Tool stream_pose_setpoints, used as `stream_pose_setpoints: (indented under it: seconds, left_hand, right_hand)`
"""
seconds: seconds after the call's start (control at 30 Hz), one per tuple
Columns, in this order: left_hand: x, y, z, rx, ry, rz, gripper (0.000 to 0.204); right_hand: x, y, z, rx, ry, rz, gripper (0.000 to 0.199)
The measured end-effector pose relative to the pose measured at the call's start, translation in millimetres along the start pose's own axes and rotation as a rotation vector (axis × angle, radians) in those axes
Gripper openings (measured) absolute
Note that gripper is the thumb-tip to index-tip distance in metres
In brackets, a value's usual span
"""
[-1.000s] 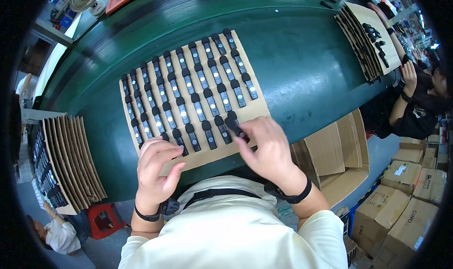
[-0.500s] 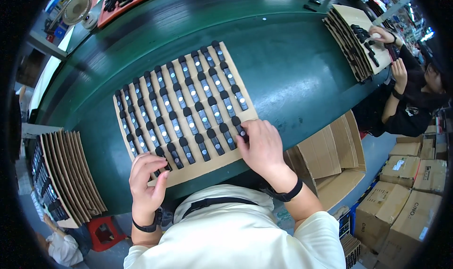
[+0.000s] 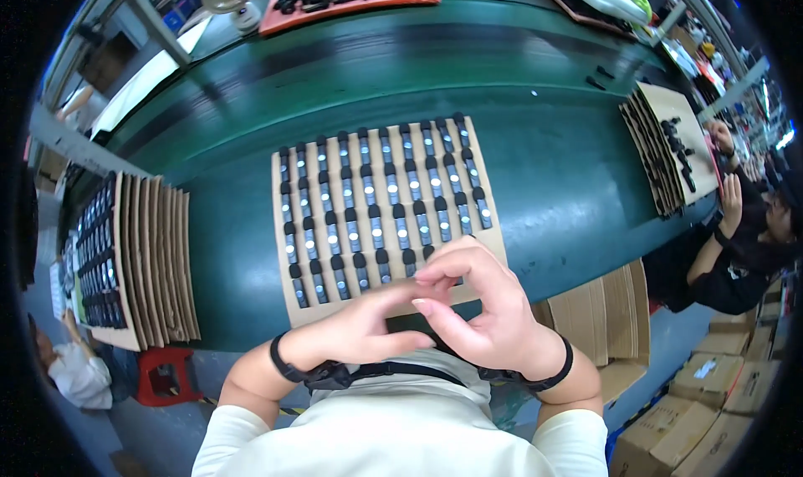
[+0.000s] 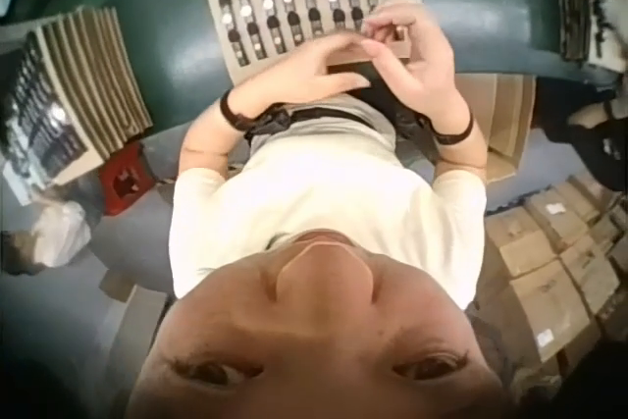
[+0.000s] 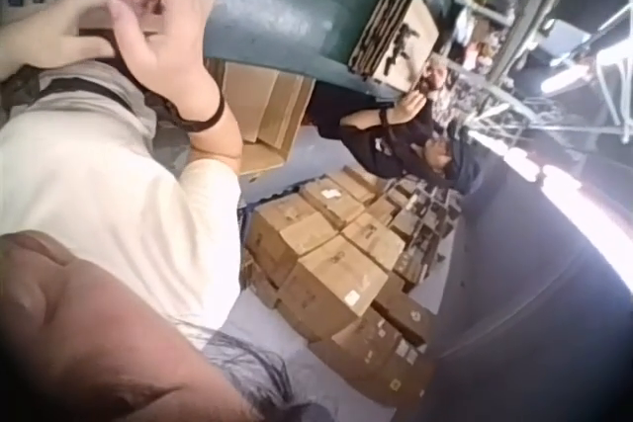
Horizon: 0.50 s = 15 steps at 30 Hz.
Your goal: Assembling small electronic modules onto a template board at a factory workstation.
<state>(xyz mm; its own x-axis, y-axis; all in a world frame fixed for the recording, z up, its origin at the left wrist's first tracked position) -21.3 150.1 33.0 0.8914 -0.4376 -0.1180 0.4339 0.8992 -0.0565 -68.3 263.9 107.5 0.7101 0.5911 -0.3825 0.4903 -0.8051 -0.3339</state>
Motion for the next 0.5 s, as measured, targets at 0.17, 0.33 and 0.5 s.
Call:
stream_pose_setpoints:
  seconds: [0.17,0.33,0.5]
  left_hand:
    - [-16.5,49.9,-1.4,0.168,-0.06,-0.326,0.08]
    - [-28.8,72.6,-0.1,0.968,0.067,-0.341,0.111]
    - [-22.1,71.4,24.1,1.205,0.061,-0.32,0.131]
  right_hand:
    - [-47.9,41.8,-38.0,-0.412,-0.014,-0.166,0.022]
    - [-118.3,72.4,-43.4,-0.573,0.186,-0.196,0.02]
    - [-193.4,99.0,-17.3,-0.35,0.317,-0.163,0.018]
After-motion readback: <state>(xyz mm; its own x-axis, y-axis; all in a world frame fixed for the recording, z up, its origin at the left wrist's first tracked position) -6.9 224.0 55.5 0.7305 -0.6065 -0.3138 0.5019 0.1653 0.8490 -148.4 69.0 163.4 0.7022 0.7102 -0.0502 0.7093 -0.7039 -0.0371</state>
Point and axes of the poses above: each hand's wrist, its own x-axis away from the middle knuckle, its own y-axis out of the palm, z = x × y, the point moved 7 cm from there along -x, towards the middle knuckle, and after that the axes turned 1 degree about -y, right-handed, at the moved point
